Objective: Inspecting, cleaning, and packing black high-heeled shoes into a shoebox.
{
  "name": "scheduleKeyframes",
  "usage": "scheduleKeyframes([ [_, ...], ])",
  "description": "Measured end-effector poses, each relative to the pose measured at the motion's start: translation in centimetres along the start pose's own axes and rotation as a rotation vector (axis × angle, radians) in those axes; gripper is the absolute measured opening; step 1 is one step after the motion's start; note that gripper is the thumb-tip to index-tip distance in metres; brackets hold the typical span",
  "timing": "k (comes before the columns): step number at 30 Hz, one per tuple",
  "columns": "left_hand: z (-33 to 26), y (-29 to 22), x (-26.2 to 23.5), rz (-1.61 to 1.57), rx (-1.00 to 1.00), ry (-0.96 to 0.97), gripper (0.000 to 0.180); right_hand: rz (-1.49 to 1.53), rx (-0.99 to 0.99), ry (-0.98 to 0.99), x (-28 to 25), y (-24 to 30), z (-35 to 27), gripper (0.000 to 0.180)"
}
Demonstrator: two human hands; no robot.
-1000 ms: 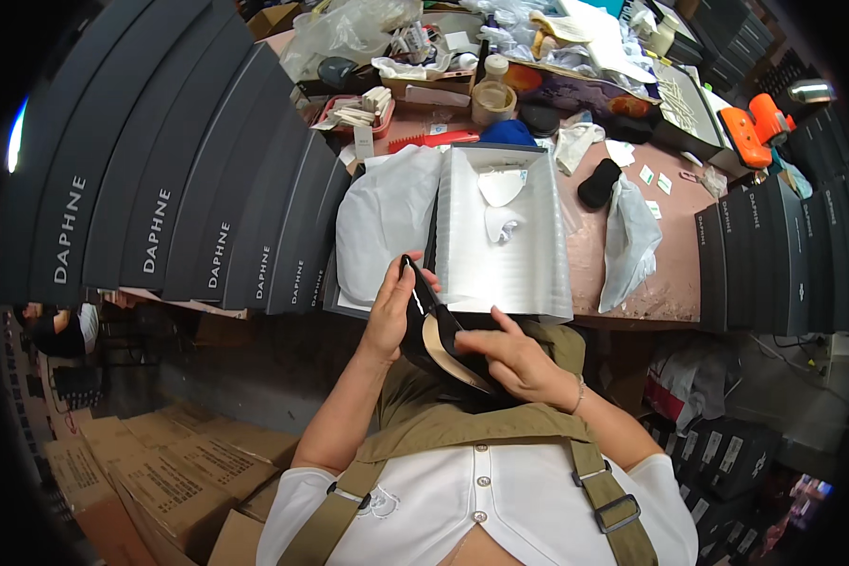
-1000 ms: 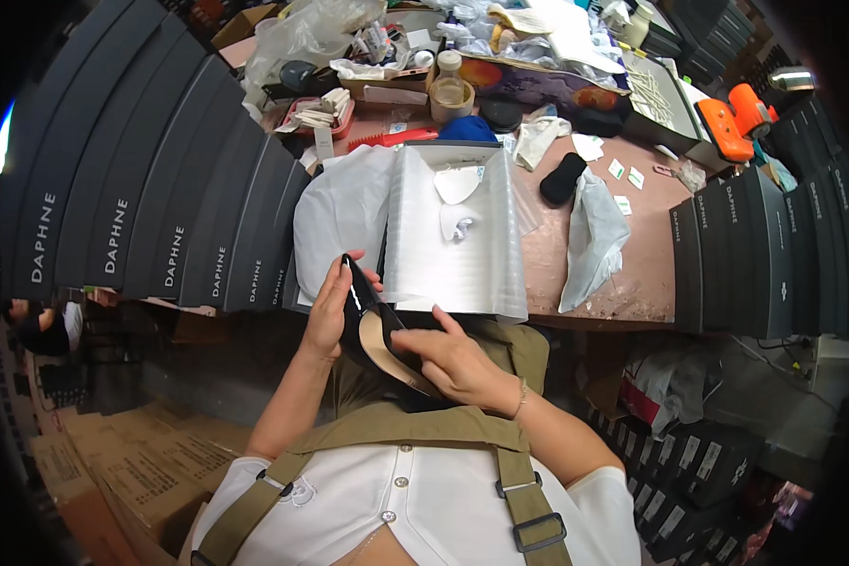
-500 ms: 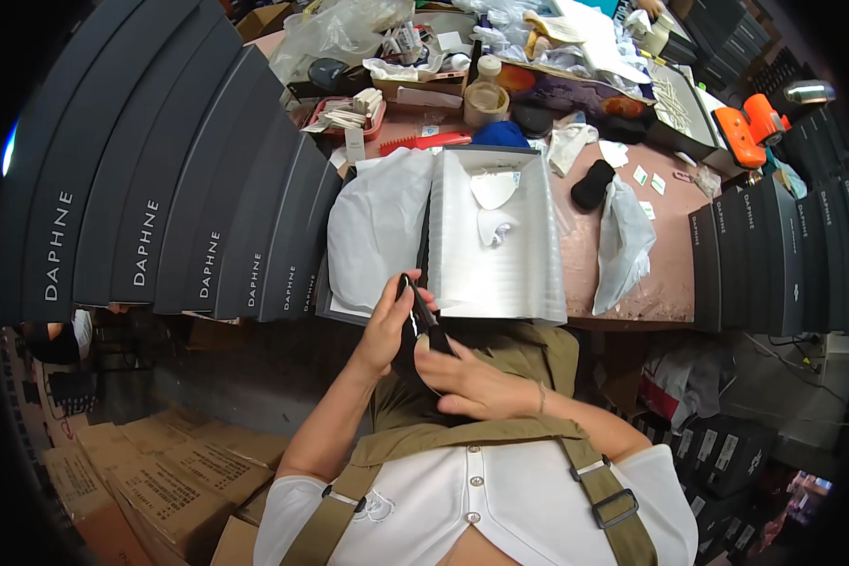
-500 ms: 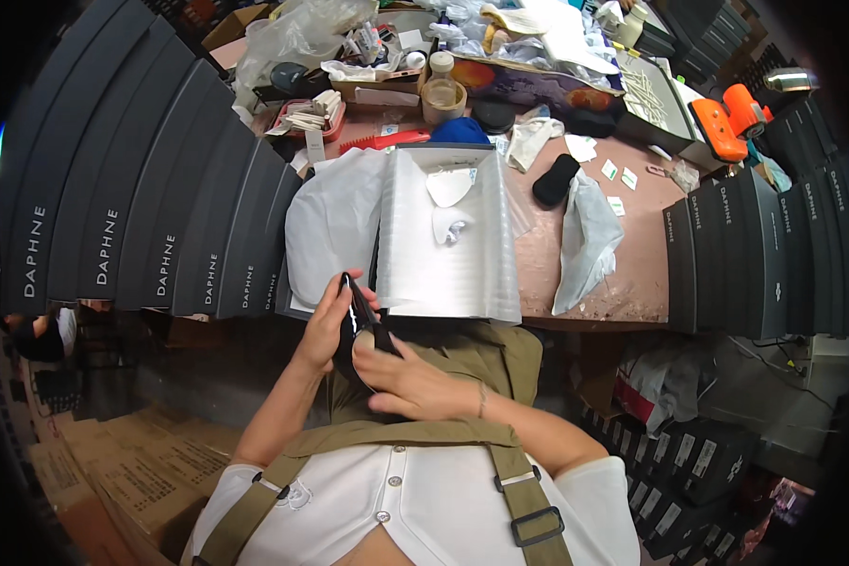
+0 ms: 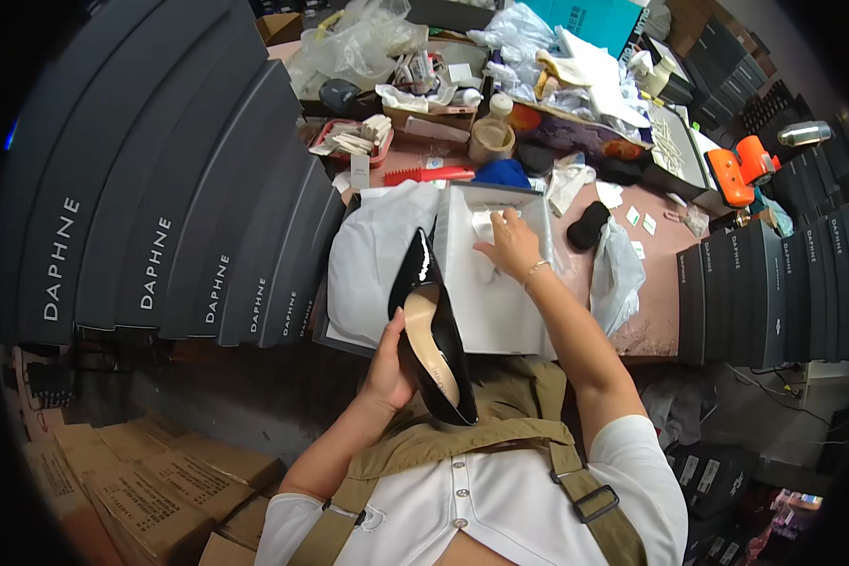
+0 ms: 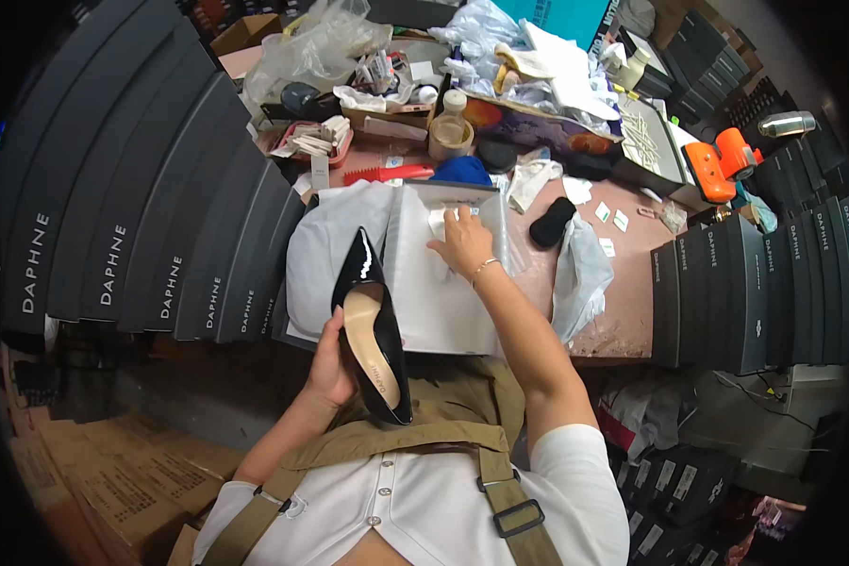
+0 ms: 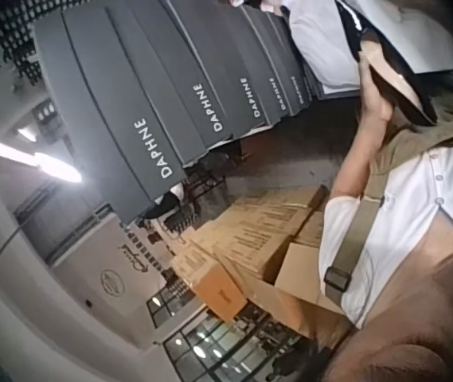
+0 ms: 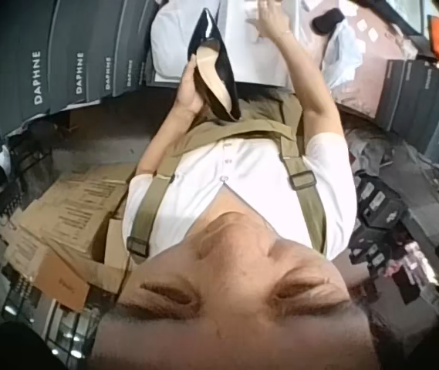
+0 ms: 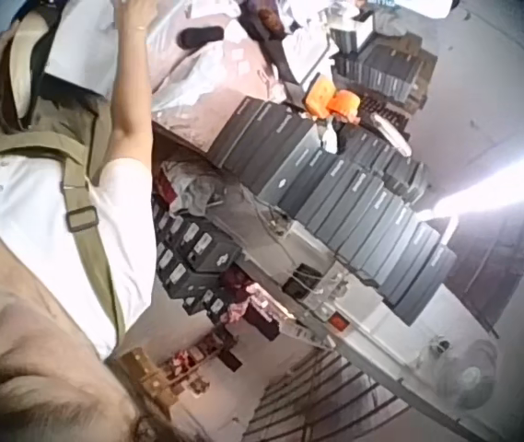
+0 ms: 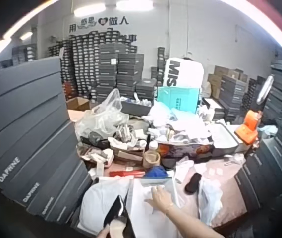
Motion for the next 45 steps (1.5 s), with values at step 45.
scheduleKeyframes([
  [45,-0.6,1.7,-2.4,-0.064,0.019,-0.184,0.051,0.641,-0.338,0.041,-5.8,9.1,-5.9,0.072],
])
Point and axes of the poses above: each hand's wrist, its own z-axis towards the middle knuckle, its own x-axis out of the palm, y = z × x, the point moved 7 cm from there along z, towards the middle knuckle, and after that the axes turned 1 degree about -z, right-handed, at the moved point
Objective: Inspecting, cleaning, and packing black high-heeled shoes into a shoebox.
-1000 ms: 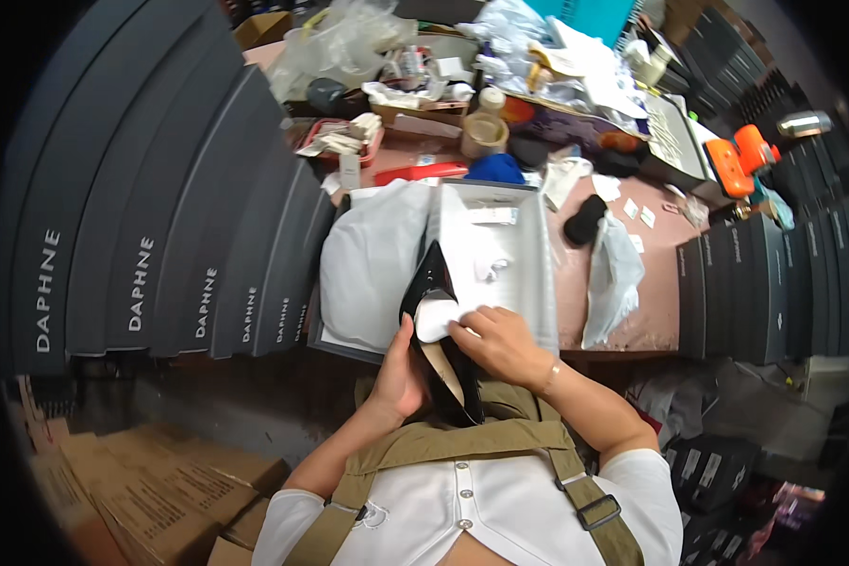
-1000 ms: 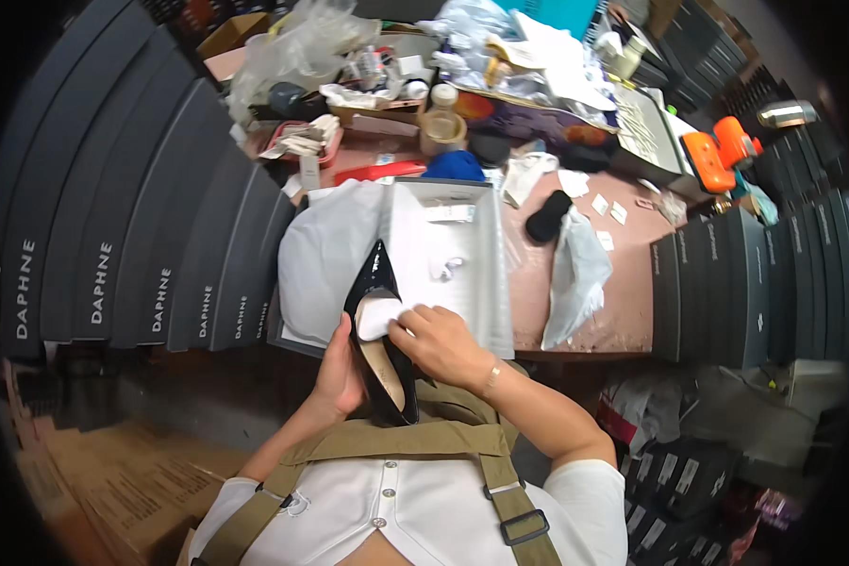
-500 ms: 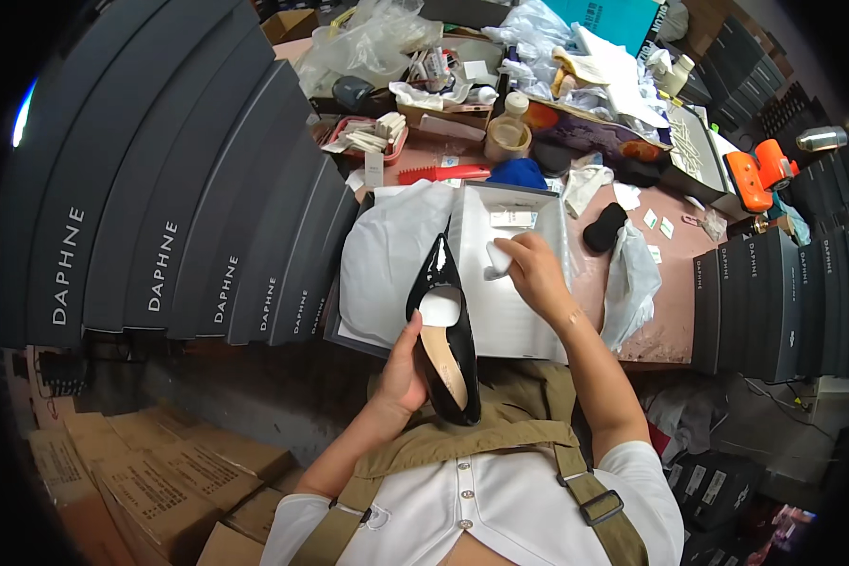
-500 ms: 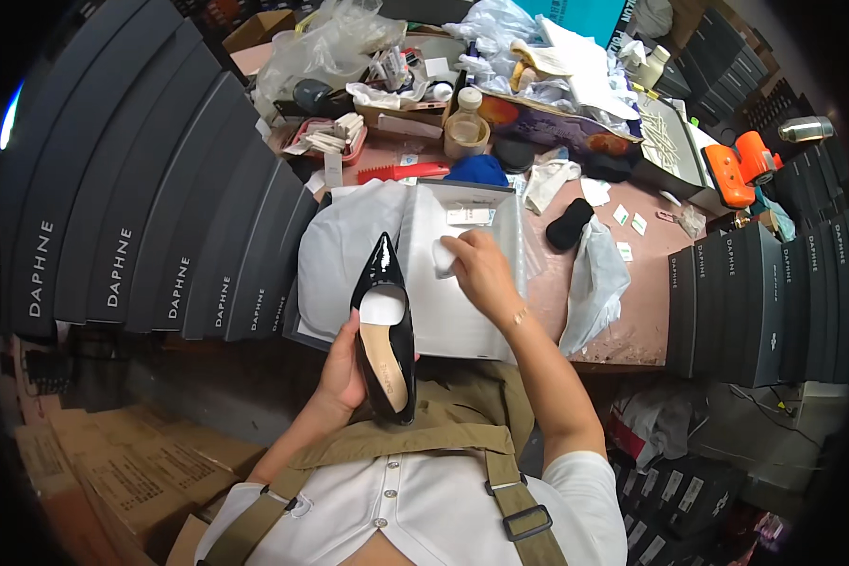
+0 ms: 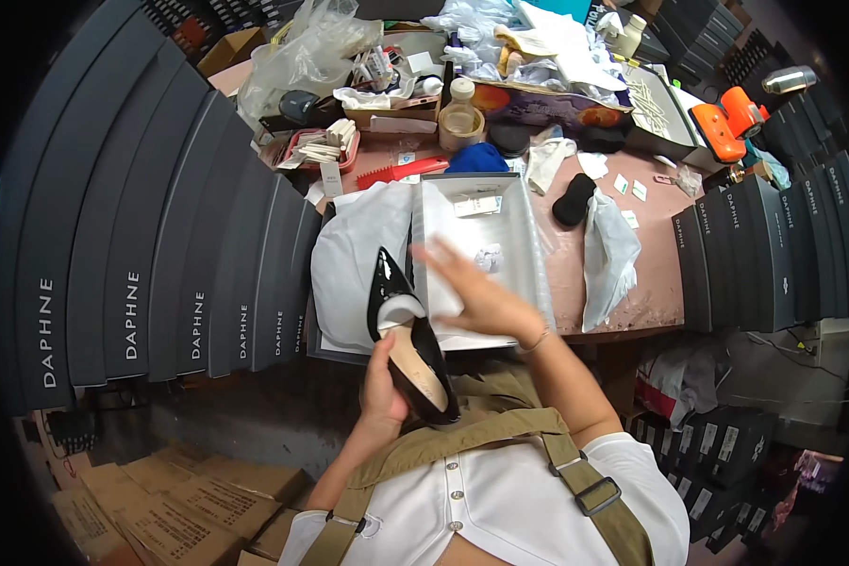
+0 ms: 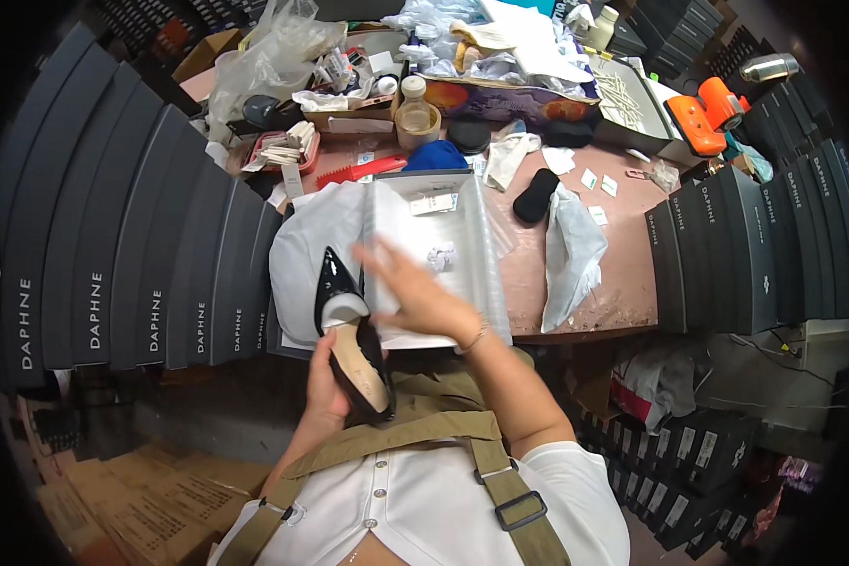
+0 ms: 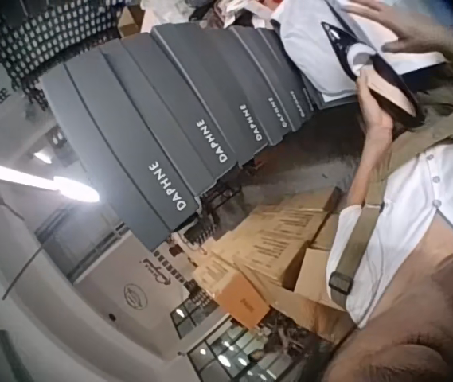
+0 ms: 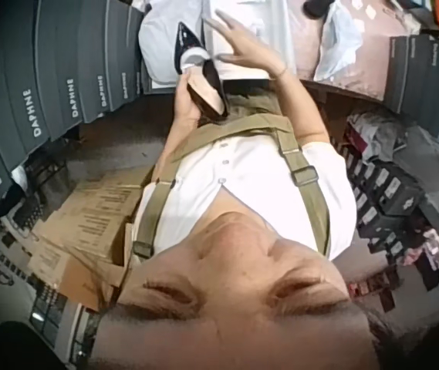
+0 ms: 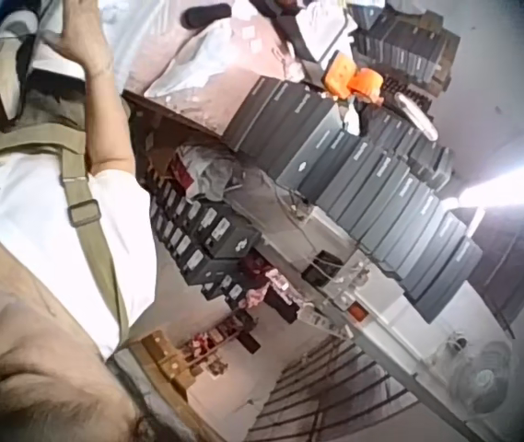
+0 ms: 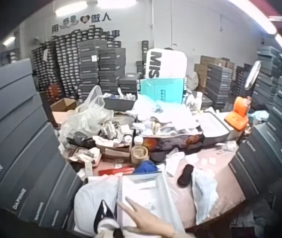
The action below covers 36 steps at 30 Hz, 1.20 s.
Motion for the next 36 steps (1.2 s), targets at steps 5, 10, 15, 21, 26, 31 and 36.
scheduleKeyframes([
  [5,0.5,-0.1,0.9,0.089,-0.098,0.081,0.054,-0.726,0.375,0.256,0.9,-13.1,-2.7,0.047],
  [10,1.9,0.2,1.1,0.038,-0.059,0.045,0.051,-0.721,0.253,0.125,1.6,-10.5,-2.0,0.027],
  [15,1.3,0.4,1.3,0.063,-0.052,0.07,0.054,-0.573,0.327,0.111,3.3,-13.0,-1.5,0.031],
  [21,0.9,-1.0,2.0,-0.04,0.03,0.099,0.055,0.793,0.44,0.005,0.8,-5.0,-2.2,0.04],
  [26,0.1,-1.2,3.1,0.076,0.181,0.161,0.042,-0.048,-0.13,-0.093,-0.1,6.5,-1.6,0.041],
  [31,-0.3,-1.5,3.7,0.188,0.336,0.134,0.034,-0.189,-0.045,-0.142,0.9,4.8,-1.3,0.023],
  [36,-0.6,-1.1,3.4,0.145,0.161,0.16,0.035,-0.157,-0.11,-0.168,0.2,5.3,-2.6,0.018],
])
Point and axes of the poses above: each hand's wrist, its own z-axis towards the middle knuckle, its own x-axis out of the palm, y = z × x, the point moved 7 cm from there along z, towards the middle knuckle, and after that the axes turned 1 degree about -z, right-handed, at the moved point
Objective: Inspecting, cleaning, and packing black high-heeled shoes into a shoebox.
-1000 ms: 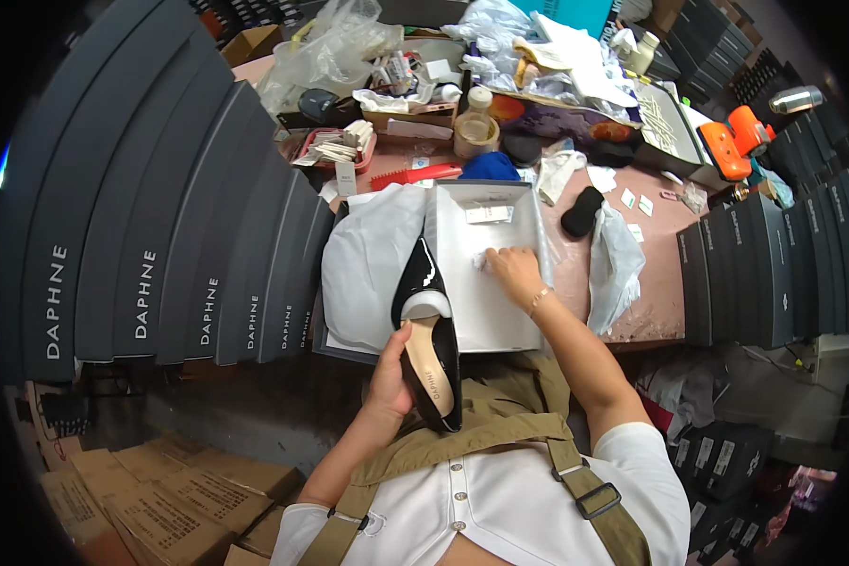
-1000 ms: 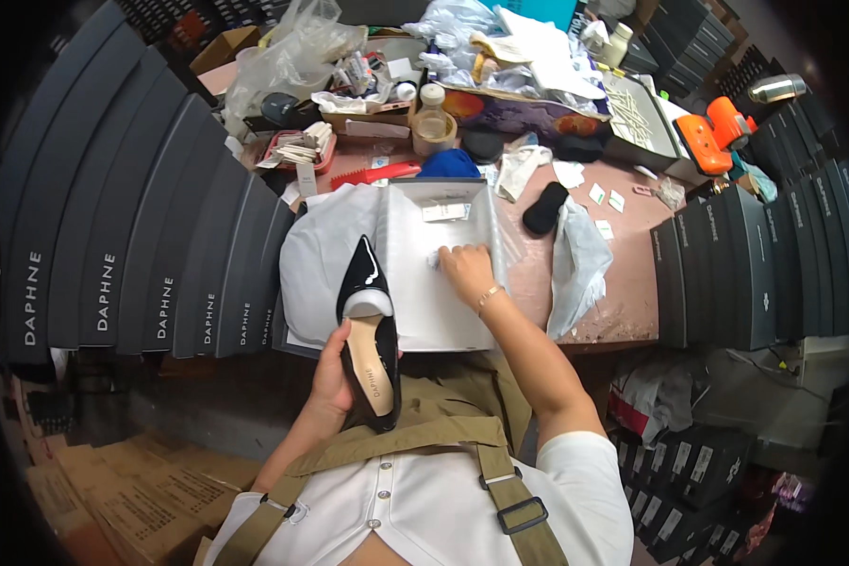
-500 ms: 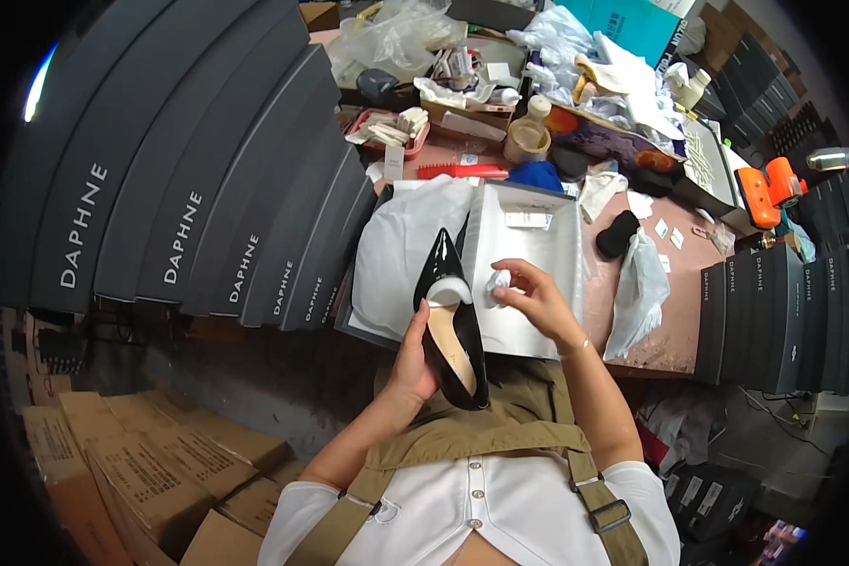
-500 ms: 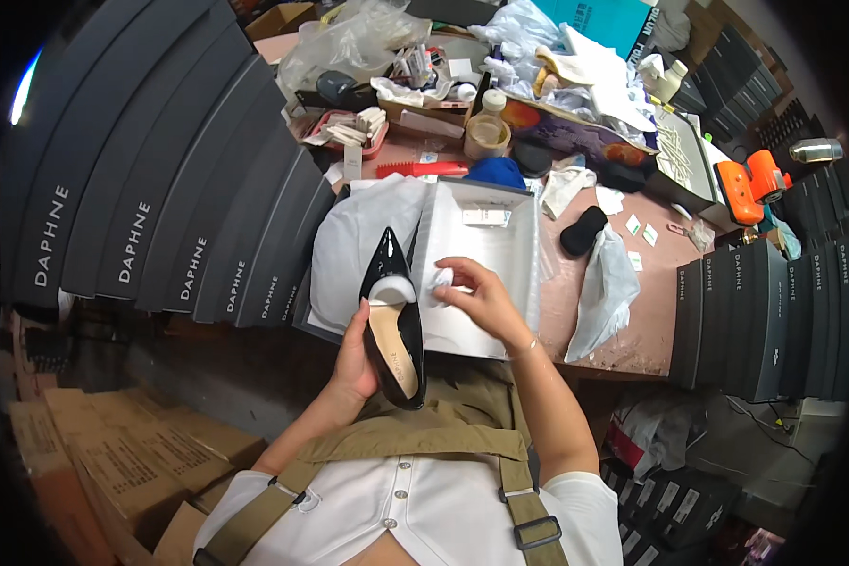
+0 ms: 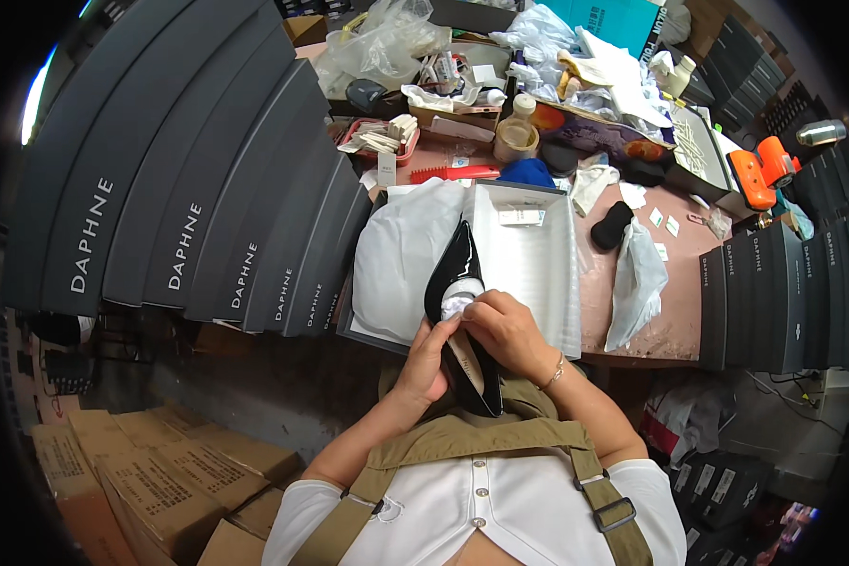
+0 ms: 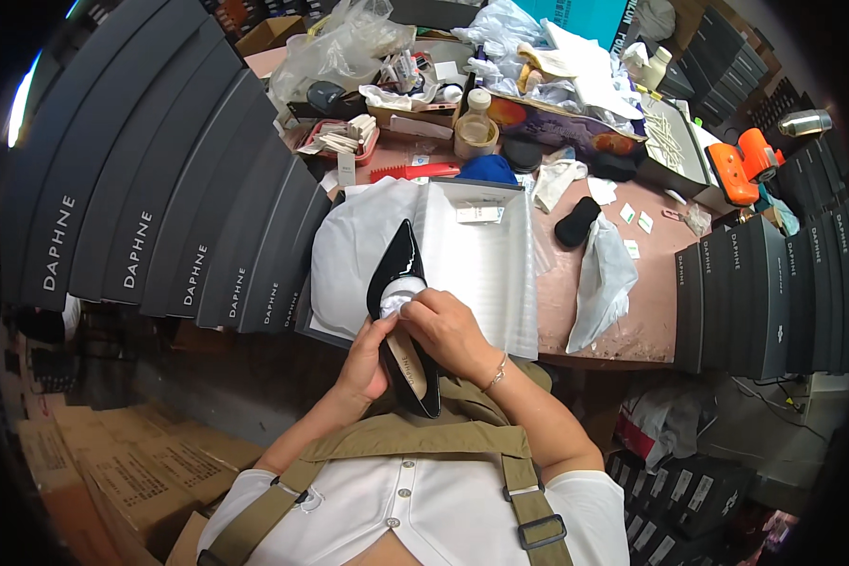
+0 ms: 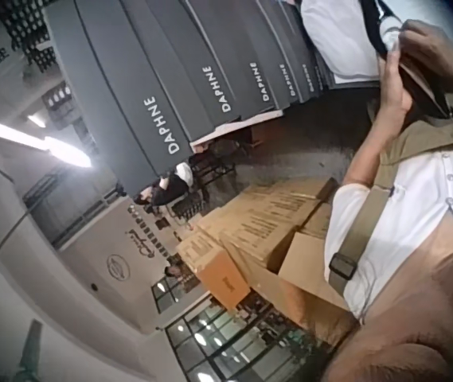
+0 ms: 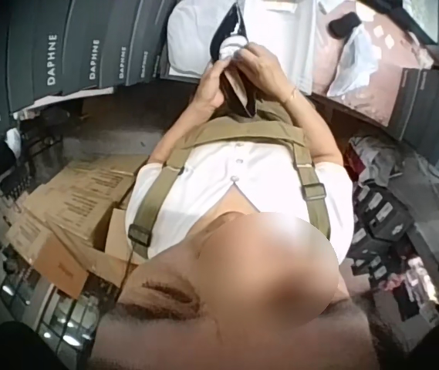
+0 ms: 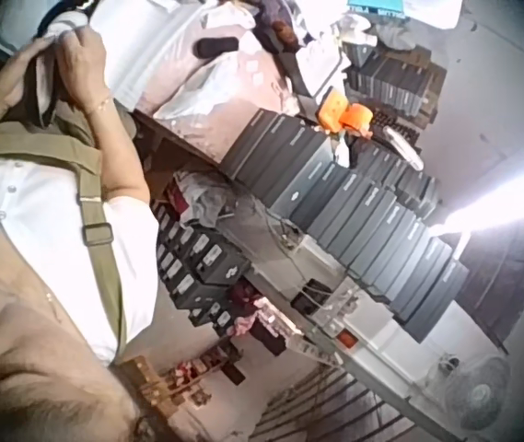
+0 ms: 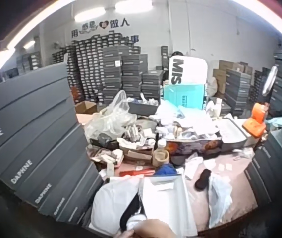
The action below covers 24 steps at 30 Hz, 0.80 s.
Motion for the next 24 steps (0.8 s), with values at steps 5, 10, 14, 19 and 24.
scheduleKeyframes([
  [5,-0.3,0.4,2.1,0.095,0.059,0.114,0.048,-0.307,0.072,0.085,-0.1,-1.2,0.8,0.021],
  [10,-0.4,2.3,1.5,-0.027,-0.232,0.119,0.048,0.145,0.248,-0.113,-2.5,-2.5,0.6,0.073],
  [14,-0.2,2.6,2.6,0.131,0.006,0.083,0.057,0.306,0.37,0.005,-0.8,-4.6,1.7,0.089],
  [19,1.5,1.2,-0.2,0.025,-0.202,0.096,0.041,0.426,0.285,0.078,-2.7,-3.0,2.9,0.097],
  [24,2.1,-3.9,2.3,-0.651,-0.435,0.483,0.055,0.623,0.324,0.098,-2.3,-2.1,-1.6,0.091],
])
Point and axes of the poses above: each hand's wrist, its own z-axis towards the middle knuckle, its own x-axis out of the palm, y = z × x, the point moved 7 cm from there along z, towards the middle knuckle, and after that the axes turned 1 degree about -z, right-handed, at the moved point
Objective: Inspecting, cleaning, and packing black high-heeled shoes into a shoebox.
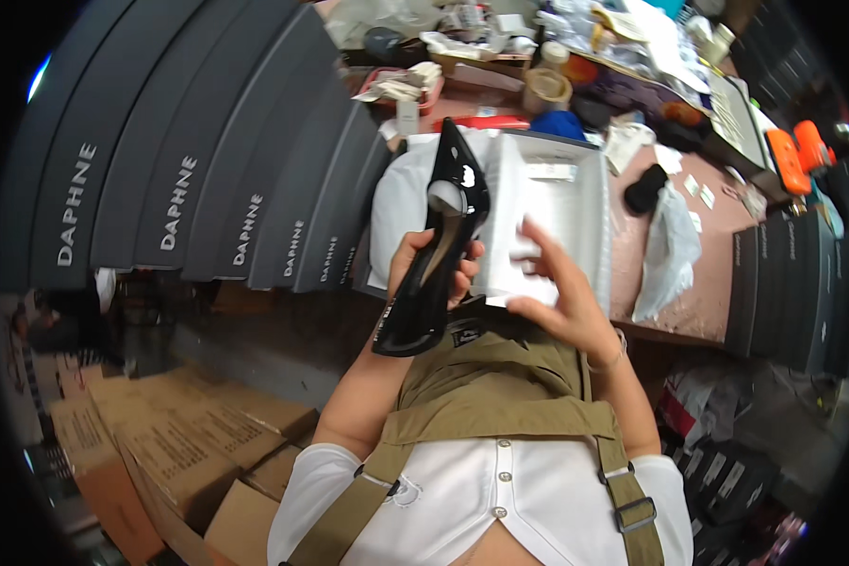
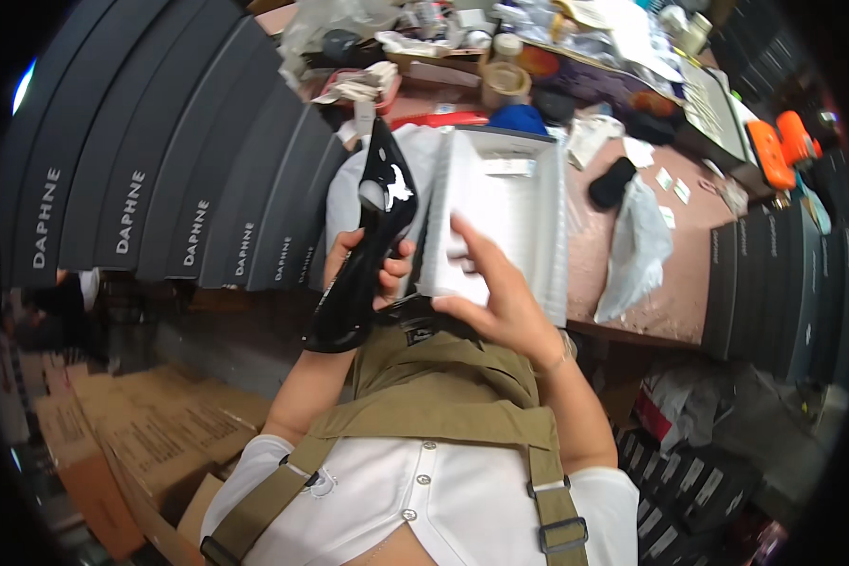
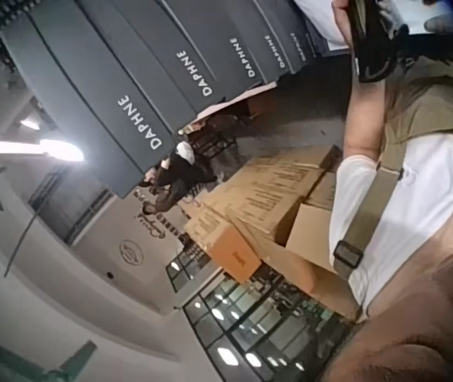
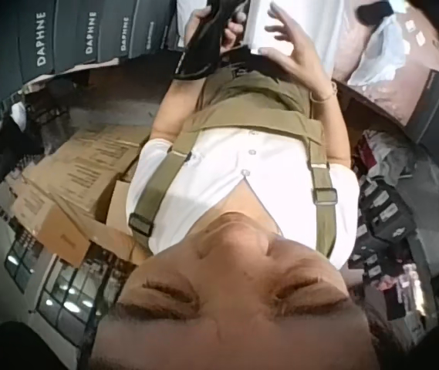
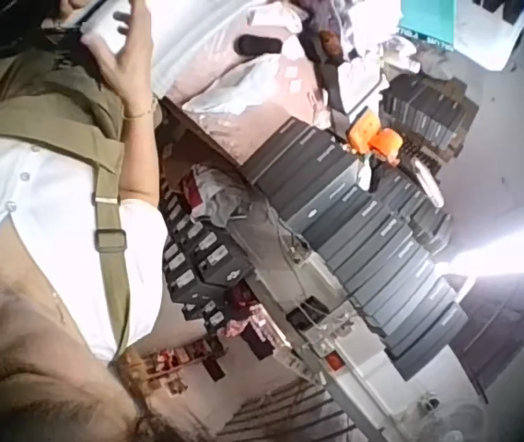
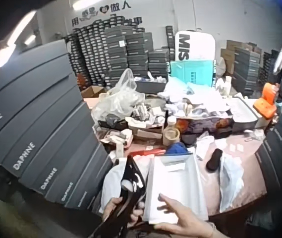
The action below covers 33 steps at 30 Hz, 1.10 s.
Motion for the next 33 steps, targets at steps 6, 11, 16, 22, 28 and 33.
scheduleKeyframes([
  [6,1.1,1.4,-1.3,-0.227,-0.031,0.378,0.058,0.195,0.11,0.067,5.9,-0.7,-3.7,0.049],
  [11,0.9,1.9,-1.8,-0.193,-0.068,0.405,0.066,0.083,0.016,0.159,6.2,0.7,-2.9,0.041],
  [16,1.0,1.9,-1.7,-0.105,-0.207,0.54,0.066,0.023,-0.006,0.164,6.4,0.9,-2.9,0.032],
  [22,0.7,2.4,-1.6,-0.071,-0.314,0.644,0.064,0.004,-0.014,0.173,7.0,0.1,-3.7,0.025],
  [28,0.7,2.7,-1.8,-0.028,-0.34,0.607,0.065,-0.01,-0.032,0.111,6.7,0.4,-3.8,0.018],
  [33,1.1,2.1,-2.3,0.008,-0.299,0.577,0.064,-0.097,-0.152,0.008,5.8,1.4,-4.3,0.017],
])
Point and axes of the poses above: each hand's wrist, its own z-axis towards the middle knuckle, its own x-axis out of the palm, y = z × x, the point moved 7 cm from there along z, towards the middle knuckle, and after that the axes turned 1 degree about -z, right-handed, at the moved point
